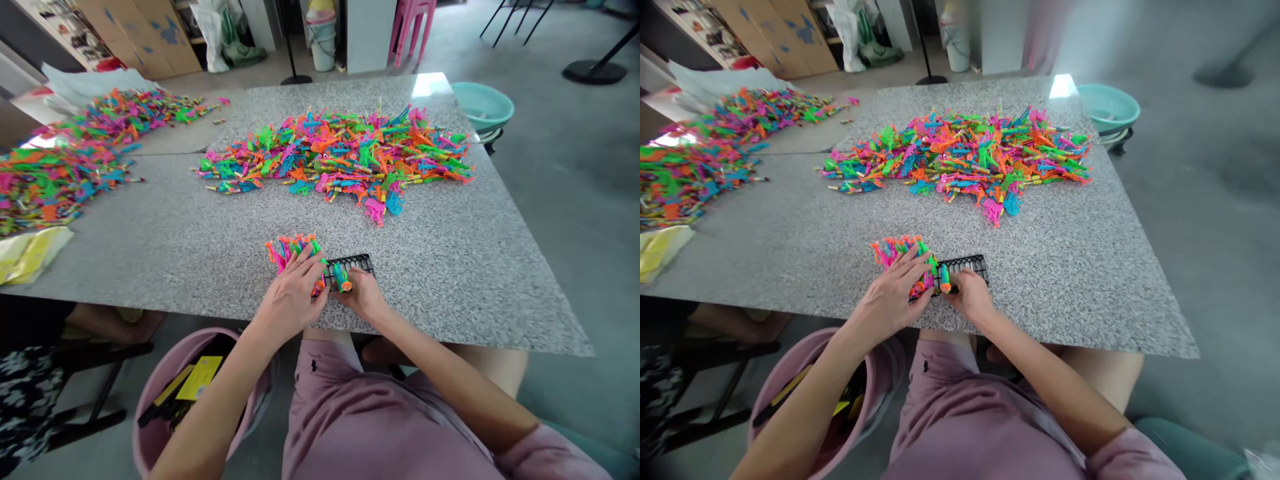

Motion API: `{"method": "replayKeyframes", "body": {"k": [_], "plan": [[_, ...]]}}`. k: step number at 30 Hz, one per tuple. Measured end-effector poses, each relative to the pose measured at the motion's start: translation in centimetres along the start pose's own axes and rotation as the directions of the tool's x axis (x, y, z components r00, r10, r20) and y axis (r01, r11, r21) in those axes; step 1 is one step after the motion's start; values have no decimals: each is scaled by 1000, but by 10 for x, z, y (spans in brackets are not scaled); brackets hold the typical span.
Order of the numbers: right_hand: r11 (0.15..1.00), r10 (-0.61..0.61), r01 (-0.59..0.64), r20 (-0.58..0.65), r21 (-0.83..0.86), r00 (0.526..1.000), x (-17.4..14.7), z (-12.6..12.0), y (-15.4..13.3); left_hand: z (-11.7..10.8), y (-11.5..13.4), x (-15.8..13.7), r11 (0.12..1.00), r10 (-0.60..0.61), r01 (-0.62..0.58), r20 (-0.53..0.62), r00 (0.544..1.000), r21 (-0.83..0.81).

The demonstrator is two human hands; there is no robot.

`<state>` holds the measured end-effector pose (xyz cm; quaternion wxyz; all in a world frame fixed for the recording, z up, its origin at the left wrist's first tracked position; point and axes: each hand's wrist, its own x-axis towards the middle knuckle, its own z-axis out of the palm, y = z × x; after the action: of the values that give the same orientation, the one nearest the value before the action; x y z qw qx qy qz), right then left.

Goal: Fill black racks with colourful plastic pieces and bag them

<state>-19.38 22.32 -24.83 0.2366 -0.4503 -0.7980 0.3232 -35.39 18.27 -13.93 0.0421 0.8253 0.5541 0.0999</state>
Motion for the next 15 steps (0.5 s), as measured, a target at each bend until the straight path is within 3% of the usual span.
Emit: {"method": "replayKeyframes", "body": {"k": [6, 15], "plan": [[990, 56, -42, 100, -134, 993, 7, -8, -6, 7, 0, 4, 999, -21, 23, -57, 998, 35], [976, 60, -9, 229, -216, 972, 23, -6, -19, 8, 2, 5, 995, -74, 76, -44, 996, 59]]}}
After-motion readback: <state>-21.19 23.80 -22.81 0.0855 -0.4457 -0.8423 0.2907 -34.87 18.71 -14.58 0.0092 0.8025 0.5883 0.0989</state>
